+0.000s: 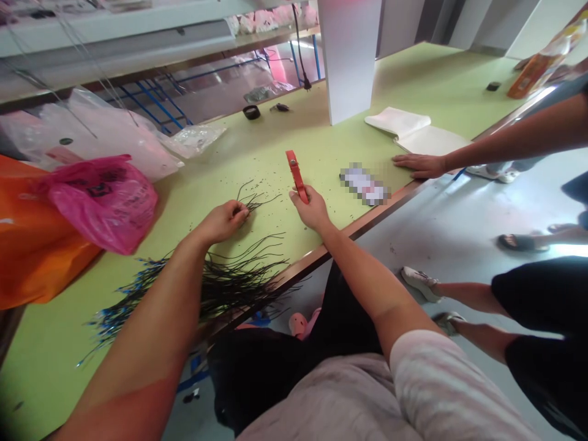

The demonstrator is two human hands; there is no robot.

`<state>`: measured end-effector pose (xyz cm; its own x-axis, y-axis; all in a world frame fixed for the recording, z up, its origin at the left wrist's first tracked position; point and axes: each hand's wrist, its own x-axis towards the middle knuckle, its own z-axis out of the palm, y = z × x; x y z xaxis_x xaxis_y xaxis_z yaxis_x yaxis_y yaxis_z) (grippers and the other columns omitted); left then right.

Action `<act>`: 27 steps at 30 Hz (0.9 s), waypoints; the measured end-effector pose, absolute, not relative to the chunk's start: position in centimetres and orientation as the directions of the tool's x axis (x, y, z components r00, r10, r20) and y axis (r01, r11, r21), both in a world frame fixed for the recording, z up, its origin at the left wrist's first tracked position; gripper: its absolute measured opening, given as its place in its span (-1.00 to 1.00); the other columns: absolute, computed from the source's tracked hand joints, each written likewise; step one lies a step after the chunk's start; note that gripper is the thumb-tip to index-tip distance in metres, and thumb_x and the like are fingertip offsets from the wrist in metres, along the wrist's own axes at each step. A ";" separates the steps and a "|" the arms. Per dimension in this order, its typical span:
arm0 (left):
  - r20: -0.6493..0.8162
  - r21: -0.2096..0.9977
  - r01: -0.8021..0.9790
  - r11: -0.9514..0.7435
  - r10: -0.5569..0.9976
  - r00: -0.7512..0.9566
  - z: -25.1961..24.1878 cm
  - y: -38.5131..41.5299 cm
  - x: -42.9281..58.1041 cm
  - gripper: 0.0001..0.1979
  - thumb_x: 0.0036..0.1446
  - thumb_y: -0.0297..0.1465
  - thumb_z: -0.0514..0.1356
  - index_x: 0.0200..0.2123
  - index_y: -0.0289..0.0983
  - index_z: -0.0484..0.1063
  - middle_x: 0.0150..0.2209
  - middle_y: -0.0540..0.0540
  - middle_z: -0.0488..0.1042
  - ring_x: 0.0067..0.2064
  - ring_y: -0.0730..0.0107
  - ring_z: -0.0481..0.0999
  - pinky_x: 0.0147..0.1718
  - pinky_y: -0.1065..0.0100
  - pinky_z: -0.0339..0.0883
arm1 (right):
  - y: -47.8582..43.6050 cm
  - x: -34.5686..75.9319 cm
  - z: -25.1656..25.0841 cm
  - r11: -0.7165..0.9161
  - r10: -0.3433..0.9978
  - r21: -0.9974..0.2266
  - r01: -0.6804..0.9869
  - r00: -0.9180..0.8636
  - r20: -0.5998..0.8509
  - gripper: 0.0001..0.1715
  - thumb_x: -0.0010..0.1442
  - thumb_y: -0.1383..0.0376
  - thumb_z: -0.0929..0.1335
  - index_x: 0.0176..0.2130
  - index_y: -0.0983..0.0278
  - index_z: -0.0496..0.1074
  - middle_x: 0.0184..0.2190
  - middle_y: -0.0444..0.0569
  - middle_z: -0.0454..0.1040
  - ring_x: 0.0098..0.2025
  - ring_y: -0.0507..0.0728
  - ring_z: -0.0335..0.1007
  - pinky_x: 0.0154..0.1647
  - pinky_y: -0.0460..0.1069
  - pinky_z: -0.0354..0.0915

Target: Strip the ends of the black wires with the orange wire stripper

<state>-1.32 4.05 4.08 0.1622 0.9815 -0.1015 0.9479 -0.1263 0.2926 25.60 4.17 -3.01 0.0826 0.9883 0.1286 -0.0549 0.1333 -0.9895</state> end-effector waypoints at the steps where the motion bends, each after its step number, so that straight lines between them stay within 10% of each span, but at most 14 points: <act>1: -0.056 0.380 0.917 -0.126 0.986 0.158 4.0 3.8 -1.5 -0.75 0.40 -0.18 0.09 -0.15 -0.20 0.46 -0.18 -0.20 0.71 -0.19 0.11 0.63 -0.12 0.20 0.44 | 4.2 25.6 -3.0 0.139 0.987 -0.989 -0.045 0.084 0.134 -0.53 0.30 -0.10 0.48 0.01 0.15 0.58 -0.21 -0.08 0.58 -0.16 0.18 0.54 0.11 0.18 0.48; 14: -0.035 0.871 0.491 -0.005 0.997 0.072 0.8 2.8 -1.4 -0.68 0.09 -0.35 0.22 -0.06 -0.24 0.52 -0.04 -0.24 0.75 0.01 0.13 0.75 0.22 0.05 0.61 | 2.9 25.3 -1.7 0.207 0.976 -0.955 0.210 0.028 0.217 -0.49 0.35 -0.13 0.43 0.04 0.18 0.55 -0.16 -0.08 0.63 -0.14 0.19 0.52 0.06 0.15 0.43; 27: 0.070 0.375 0.922 -0.100 0.994 0.079 2.1 0.7 -3.5 -0.64 0.26 -0.25 0.21 0.06 -0.24 0.58 0.13 -0.30 0.66 0.08 -0.04 0.70 0.22 0.02 0.58 | 3.1 25.2 -1.7 0.162 0.984 -0.967 0.198 0.044 0.174 -0.52 0.35 -0.13 0.43 0.04 0.14 0.54 -0.18 -0.10 0.61 -0.16 0.18 0.51 0.04 0.14 0.44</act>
